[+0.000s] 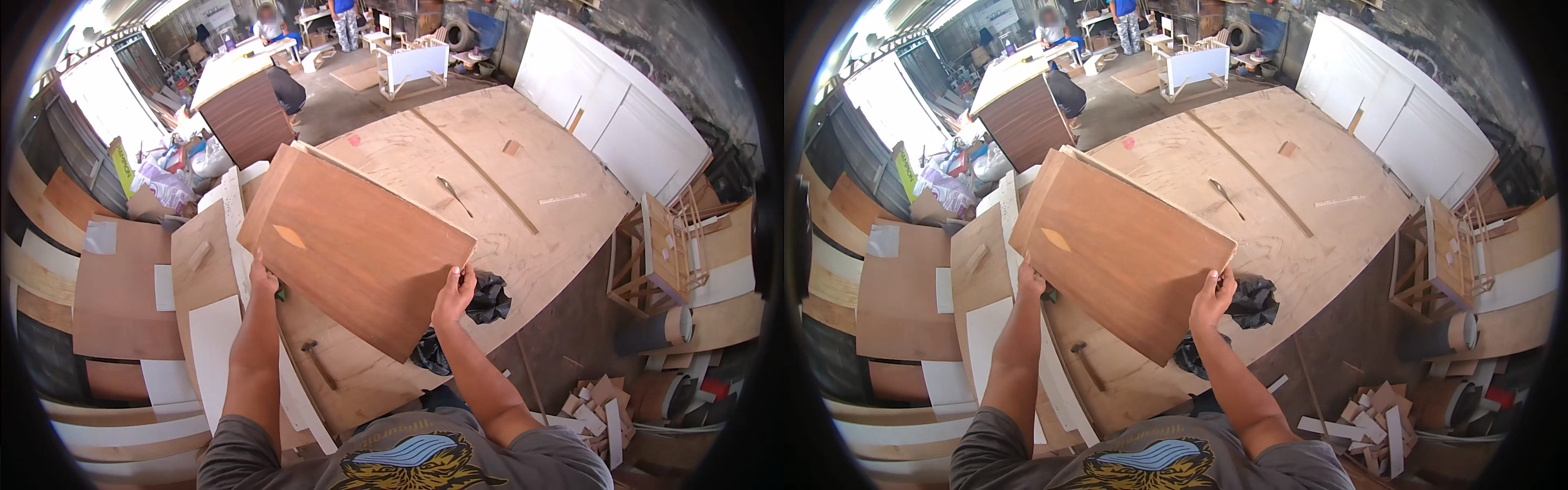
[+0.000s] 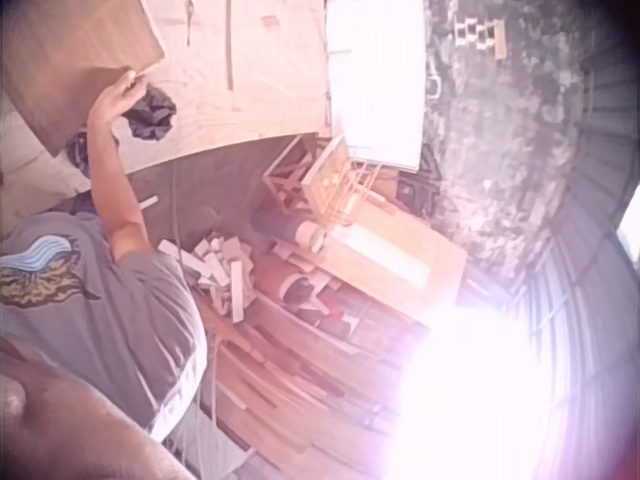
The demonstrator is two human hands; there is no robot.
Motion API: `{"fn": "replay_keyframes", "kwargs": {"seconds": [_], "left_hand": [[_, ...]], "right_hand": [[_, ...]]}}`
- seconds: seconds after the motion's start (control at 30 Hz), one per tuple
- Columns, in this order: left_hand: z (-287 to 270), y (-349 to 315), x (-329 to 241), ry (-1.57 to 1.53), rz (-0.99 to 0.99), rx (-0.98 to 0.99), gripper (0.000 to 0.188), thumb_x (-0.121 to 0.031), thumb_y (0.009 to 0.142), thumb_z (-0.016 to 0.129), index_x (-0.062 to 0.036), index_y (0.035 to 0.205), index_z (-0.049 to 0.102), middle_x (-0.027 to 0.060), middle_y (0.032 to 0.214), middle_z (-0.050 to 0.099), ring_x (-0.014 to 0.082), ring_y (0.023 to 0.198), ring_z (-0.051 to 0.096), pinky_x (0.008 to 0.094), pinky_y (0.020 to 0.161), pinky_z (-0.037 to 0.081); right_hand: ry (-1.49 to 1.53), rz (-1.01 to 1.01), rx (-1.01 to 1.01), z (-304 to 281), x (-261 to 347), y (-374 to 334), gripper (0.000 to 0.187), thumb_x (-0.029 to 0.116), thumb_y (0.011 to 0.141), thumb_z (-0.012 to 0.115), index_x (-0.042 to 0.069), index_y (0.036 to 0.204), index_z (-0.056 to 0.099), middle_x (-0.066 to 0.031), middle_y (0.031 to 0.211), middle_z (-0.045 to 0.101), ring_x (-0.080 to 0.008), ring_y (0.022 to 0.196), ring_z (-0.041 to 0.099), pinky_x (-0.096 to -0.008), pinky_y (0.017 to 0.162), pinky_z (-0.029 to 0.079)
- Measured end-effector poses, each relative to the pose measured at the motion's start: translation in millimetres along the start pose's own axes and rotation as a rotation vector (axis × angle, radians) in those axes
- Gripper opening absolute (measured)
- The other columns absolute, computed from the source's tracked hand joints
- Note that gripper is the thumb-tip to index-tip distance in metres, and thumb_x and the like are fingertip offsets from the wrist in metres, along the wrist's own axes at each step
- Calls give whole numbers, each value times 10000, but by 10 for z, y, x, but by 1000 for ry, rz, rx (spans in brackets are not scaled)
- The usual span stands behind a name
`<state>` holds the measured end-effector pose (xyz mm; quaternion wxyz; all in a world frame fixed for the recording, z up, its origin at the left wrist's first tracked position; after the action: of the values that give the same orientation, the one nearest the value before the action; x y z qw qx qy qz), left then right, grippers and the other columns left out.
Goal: The person assembles a wooden drawer by hand. They pick up a wooden panel, align it with a wooden frame on a workbench, and hammer nails into the corners to secure the base to the sides.
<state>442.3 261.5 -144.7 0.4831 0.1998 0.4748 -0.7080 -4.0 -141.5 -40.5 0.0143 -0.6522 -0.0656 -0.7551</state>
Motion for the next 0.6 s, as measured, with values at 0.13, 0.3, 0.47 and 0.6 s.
{"fn": "replay_keyframes", "kwargs": {"seconds": [0.13, 0.3, 0.47, 0.6], "left_hand": [[186, 47, 141, 46, -23, 0, 513, -356, 958, 674, -124, 1395, 537, 35, 1402, 581, 240, 1259, 557, 399, 1070, 455], [401, 47, 155, 20, -36, 1, 487, -287, 961, 654, -144, 1409, 525, 64, 1405, 576, 300, 1290, 540, 515, 1087, 439], [427, 69, 157, 28, 29, 2, 485, -260, 969, 625, -139, 1426, 514, 75, 1451, 538, 306, 1304, 526, 528, 1109, 416], [467, 6, 207, 45, 33, -40, 502, -253, 985, 600, -135, 1461, 489, 81, 1486, 507, 305, 1330, 504, 530, 1126, 397]], "right_hand": [[-13, -2, -53, -59, -10, 27, 330, 126, 1033, 566, -35, 1320, 551, -44, 1099, 590, -121, 983, 539, -275, 916, 437], [77, 53, 30, -69, -23, 162, 337, 164, 1033, 584, -9, 1320, 559, -2, 984, 589, -90, 888, 539, -253, 822, 446], [293, 159, -35, -123, 51, 325, 250, 215, 1035, 598, 20, 1190, 617, 37, 884, 555, -51, 783, 491, -231, 703, 414], [375, 228, 40, -93, -15, 558, 201, 196, 1036, 592, 6, 1090, 633, 36, 809, 526, -55, 697, 453, -236, 624, 377]]}}
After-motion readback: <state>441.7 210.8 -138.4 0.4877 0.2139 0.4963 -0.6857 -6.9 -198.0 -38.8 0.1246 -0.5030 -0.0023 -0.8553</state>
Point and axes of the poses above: each hand's wrist, its own y-axis towards the middle knuckle, its own z-axis out of the palm, x = y × z, the point moved 10 cm from there along y, towards the middle knuckle
